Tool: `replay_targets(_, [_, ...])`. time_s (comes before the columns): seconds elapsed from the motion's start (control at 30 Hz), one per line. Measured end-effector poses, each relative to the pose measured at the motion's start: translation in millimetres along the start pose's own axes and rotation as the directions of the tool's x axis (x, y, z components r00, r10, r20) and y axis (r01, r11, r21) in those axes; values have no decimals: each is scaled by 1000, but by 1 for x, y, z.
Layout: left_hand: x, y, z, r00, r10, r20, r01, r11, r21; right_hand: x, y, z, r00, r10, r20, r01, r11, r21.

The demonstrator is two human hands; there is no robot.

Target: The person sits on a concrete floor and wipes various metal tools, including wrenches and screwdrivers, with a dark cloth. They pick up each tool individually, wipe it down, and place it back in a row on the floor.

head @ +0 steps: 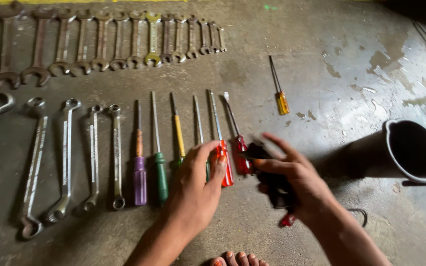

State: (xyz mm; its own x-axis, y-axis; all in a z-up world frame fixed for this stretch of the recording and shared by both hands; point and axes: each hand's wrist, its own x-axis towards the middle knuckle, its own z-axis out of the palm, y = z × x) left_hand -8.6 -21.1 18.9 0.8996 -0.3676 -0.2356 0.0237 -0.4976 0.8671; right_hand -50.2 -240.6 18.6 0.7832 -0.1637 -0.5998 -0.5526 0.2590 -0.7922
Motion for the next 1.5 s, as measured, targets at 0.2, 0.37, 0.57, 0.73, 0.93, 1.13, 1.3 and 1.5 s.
replay_targets(0.2, [3,-8,-36,993,-46,-108,43,999,-31,5,-6,-59,908,-300,-292,118,853,-508])
replay_targets(0.37, [6,-6,-57,939,162,-303,-146,986,74,16,16,-113,841,-249,-480,-144,752,-643])
replay_targets(0.57, [10,6,-72,929,200,-311,-186,980,75,34,62,-181,839,-506,-199,-187,77,-979])
replay_targets(0.73, [13,17,-80,945,145,-292,-132,989,66,24,68,-176,893,1,-451,-450,55,-891])
replay_targets(0.93, [15,35,-91,930,228,-289,-185,968,169,18,72,-165,900,-79,-428,-417,125,-900])
replay_targets(1.13, [13,46,-92,920,275,-279,-224,954,201,37,58,-175,914,110,-390,-403,151,-903])
replay_targets(1.3, [15,48,-91,922,261,-286,-208,957,201,76,106,-151,926,-39,-375,-372,56,-926])
replay_targets(1.5, [19,43,-94,898,326,-296,-275,941,199,94,102,-149,907,-226,-355,-375,-54,-925])
